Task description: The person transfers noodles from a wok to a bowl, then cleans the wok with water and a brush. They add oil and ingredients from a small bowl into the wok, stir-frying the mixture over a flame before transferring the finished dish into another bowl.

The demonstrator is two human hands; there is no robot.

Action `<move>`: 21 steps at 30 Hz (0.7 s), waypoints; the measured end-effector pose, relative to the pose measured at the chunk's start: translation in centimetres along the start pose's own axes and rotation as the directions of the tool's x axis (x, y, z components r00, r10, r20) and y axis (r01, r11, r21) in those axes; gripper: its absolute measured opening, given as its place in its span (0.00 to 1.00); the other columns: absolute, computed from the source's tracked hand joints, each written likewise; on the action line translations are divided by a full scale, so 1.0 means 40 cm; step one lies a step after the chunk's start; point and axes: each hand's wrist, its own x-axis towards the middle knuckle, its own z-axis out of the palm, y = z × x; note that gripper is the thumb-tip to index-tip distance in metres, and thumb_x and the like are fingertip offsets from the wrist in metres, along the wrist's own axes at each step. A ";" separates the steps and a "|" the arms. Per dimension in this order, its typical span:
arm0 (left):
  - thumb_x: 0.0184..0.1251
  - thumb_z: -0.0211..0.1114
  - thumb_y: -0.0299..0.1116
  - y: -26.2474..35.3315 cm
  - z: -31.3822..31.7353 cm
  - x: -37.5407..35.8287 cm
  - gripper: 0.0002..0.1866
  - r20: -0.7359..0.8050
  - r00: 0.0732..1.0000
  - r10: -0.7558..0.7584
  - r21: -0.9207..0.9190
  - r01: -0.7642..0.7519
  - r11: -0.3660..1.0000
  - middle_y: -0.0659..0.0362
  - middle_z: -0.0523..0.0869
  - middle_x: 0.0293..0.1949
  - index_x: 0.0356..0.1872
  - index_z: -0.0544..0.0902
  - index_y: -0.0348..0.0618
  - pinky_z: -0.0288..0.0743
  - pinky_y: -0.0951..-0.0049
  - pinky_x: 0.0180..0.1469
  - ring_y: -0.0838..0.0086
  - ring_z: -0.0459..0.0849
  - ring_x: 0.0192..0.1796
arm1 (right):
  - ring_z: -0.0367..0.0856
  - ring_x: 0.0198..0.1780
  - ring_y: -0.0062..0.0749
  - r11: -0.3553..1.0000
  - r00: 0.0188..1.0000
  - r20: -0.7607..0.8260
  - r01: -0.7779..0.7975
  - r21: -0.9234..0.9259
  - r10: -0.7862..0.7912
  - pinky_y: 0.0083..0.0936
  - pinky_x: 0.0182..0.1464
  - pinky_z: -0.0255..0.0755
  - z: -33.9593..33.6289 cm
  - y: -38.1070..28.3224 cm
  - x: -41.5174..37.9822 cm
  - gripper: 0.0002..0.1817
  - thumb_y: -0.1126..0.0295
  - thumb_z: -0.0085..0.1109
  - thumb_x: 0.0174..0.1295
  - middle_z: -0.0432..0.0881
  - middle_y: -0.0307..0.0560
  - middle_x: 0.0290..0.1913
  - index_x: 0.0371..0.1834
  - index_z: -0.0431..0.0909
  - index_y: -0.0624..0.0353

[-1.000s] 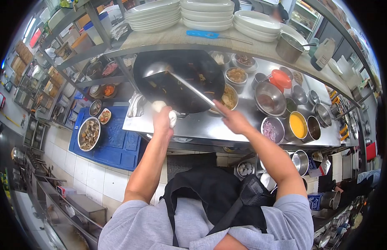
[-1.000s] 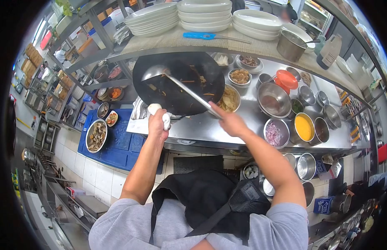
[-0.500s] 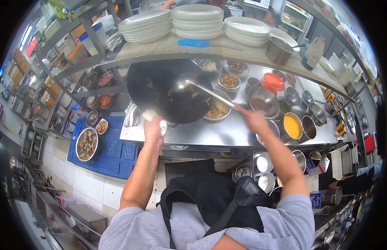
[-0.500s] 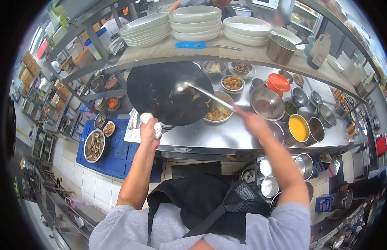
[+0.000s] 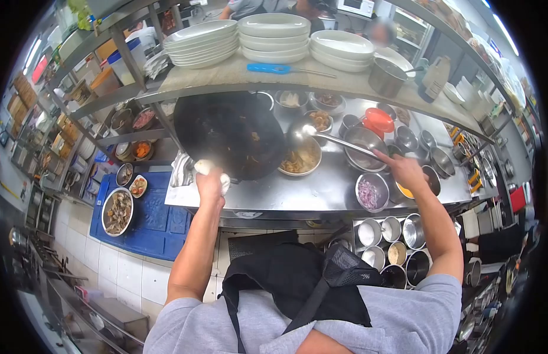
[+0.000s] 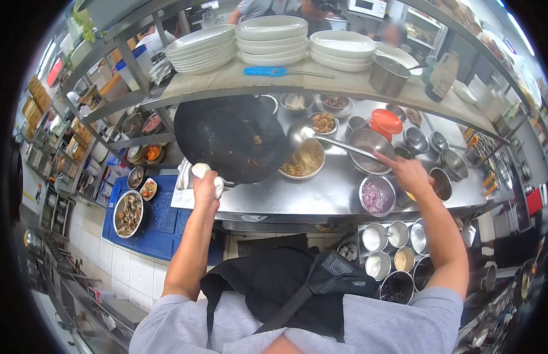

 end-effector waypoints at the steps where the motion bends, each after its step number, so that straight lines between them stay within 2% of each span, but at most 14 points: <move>1: 0.56 0.60 0.19 -0.010 -0.003 0.005 0.10 -0.004 1.000 0.010 0.014 -0.010 1.000 0.61 0.82 0.31 0.40 0.79 0.36 0.72 0.75 0.27 0.76 0.81 0.28 | 0.86 0.38 0.49 0.998 1.000 -0.014 -0.012 0.067 0.013 0.43 0.42 0.81 0.011 -0.027 0.014 0.44 0.78 0.51 0.60 0.83 0.53 0.42 0.77 0.56 0.19; 3: 0.56 0.59 0.20 -0.020 -0.008 0.011 0.10 0.026 1.000 -0.004 0.016 0.003 1.000 0.59 0.82 0.32 0.41 0.78 0.35 0.73 0.75 0.27 0.75 0.82 0.29 | 0.87 0.40 0.49 0.990 0.998 -0.057 -0.020 0.139 0.028 0.43 0.44 0.81 0.063 -0.110 0.064 0.43 0.78 0.49 0.61 0.83 0.55 0.42 0.77 0.56 0.20; 5: 0.57 0.58 0.20 -0.018 -0.001 -0.001 0.12 -0.027 0.999 -0.022 -0.050 0.020 0.999 0.58 0.83 0.34 0.43 0.78 0.35 0.75 0.74 0.28 0.74 0.83 0.30 | 0.87 0.41 0.50 0.987 0.996 -0.084 -0.008 0.163 0.022 0.44 0.45 0.81 0.133 -0.208 0.128 0.44 0.79 0.47 0.62 0.83 0.56 0.42 0.78 0.53 0.19; 7: 0.58 0.57 0.20 -0.020 -0.015 0.005 0.13 -0.004 0.999 -0.054 -0.028 0.054 0.998 0.56 0.83 0.37 0.46 0.78 0.35 0.77 0.73 0.31 0.72 0.84 0.32 | 0.87 0.41 0.50 0.983 0.996 -0.083 -0.011 0.184 0.027 0.45 0.45 0.81 0.157 -0.236 0.136 0.45 0.80 0.46 0.62 0.82 0.56 0.42 0.78 0.52 0.18; 9: 0.59 0.57 0.20 -0.013 -0.023 0.018 0.15 -0.029 0.996 -0.086 -0.003 0.086 0.996 0.57 0.83 0.38 0.48 0.77 0.35 0.78 0.73 0.35 0.72 0.84 0.34 | 0.87 0.42 0.53 0.979 0.999 0.037 -0.025 0.202 0.018 0.47 0.46 0.82 0.162 -0.241 0.119 0.51 0.83 0.48 0.58 0.81 0.57 0.46 0.80 0.45 0.18; 10: 0.59 0.57 0.20 -0.005 -0.026 0.024 0.16 -0.010 0.998 -0.065 0.002 0.065 0.998 0.57 0.83 0.39 0.49 0.77 0.35 0.78 0.73 0.36 0.72 0.84 0.35 | 0.87 0.40 0.51 0.985 0.997 0.063 -0.049 0.168 0.038 0.47 0.46 0.82 0.148 -0.213 0.088 0.51 0.82 0.49 0.57 0.81 0.56 0.46 0.79 0.47 0.18; 11: 0.59 0.57 0.20 0.000 -0.033 0.028 0.16 0.013 1.000 -0.027 0.015 0.027 1.000 0.57 0.83 0.39 0.49 0.77 0.36 0.77 0.74 0.35 0.73 0.84 0.35 | 0.87 0.40 0.51 0.985 0.997 0.070 -0.054 0.161 0.043 0.47 0.46 0.82 0.128 -0.181 0.049 0.51 0.82 0.49 0.57 0.81 0.56 0.46 0.79 0.47 0.18; 14: 0.58 0.57 0.20 0.014 -0.085 0.058 0.16 0.034 0.996 -0.078 0.089 0.075 0.993 0.57 0.81 0.39 0.49 0.76 0.37 0.76 0.74 0.34 0.73 0.83 0.35 | 0.87 0.40 0.51 0.984 0.982 0.151 -0.135 0.115 0.117 0.47 0.45 0.82 0.110 -0.118 -0.044 0.49 0.80 0.51 0.55 0.82 0.57 0.45 0.79 0.49 0.22; 15: 0.60 0.61 0.25 0.002 -0.102 0.076 0.08 0.021 0.999 -0.026 0.097 0.024 0.995 0.61 0.79 0.28 0.40 0.76 0.43 0.73 0.74 0.23 0.74 0.80 0.24 | 0.86 0.39 0.51 0.958 0.974 0.155 -0.194 0.211 0.163 0.47 0.44 0.81 0.127 -0.118 -0.071 0.48 0.79 0.51 0.55 0.82 0.59 0.44 0.79 0.51 0.26; 16: 0.60 0.61 0.26 0.025 -0.108 0.066 0.07 0.059 0.994 -0.091 0.111 0.084 0.990 0.61 0.79 0.28 0.39 0.75 0.43 0.74 0.74 0.23 0.74 0.81 0.24 | 0.86 0.39 0.52 0.917 0.963 0.162 -0.256 0.305 0.215 0.47 0.43 0.80 0.148 -0.131 -0.100 0.46 0.78 0.51 0.55 0.82 0.61 0.44 0.80 0.53 0.29; 17: 0.60 0.60 0.26 0.054 -0.121 0.055 0.06 0.101 0.983 -0.156 0.128 0.143 0.981 0.61 0.79 0.28 0.39 0.75 0.43 0.75 0.74 0.24 0.73 0.81 0.25 | 0.85 0.41 0.55 0.869 0.960 0.131 -0.281 0.407 0.249 0.46 0.40 0.78 0.192 -0.163 -0.126 0.39 0.75 0.53 0.58 0.82 0.65 0.45 0.77 0.59 0.40; 19: 0.60 0.58 0.23 0.062 -0.160 0.054 0.14 0.181 0.922 -0.343 0.129 0.323 0.938 0.58 0.80 0.37 0.48 0.75 0.38 0.77 0.71 0.37 0.73 0.82 0.37 | 0.84 0.36 0.46 0.684 0.940 -0.192 -0.057 0.728 0.283 0.40 0.36 0.76 0.331 -0.278 -0.190 0.29 0.71 0.56 0.62 0.82 0.58 0.39 0.69 0.66 0.50; 20: 0.61 0.60 0.29 0.073 -0.148 0.040 0.04 0.171 0.928 -0.332 0.212 0.295 0.932 0.64 0.75 0.21 0.35 0.74 0.47 0.72 0.72 0.17 0.74 0.77 0.17 | 0.81 0.34 0.39 0.460 0.937 0.076 -0.236 0.856 0.340 0.35 0.35 0.74 0.319 -0.364 -0.223 0.24 0.71 0.57 0.64 0.79 0.51 0.35 0.64 0.68 0.52; 21: 0.61 0.60 0.30 0.060 -0.154 0.046 0.04 0.199 0.889 -0.413 0.207 0.374 0.904 0.65 0.74 0.18 0.34 0.73 0.49 0.67 0.73 0.14 0.75 0.74 0.14 | 0.78 0.32 0.31 0.199 0.881 0.337 -0.414 0.888 0.331 0.31 0.34 0.72 0.293 -0.465 -0.245 0.19 0.70 0.59 0.65 0.76 0.45 0.32 0.59 0.69 0.55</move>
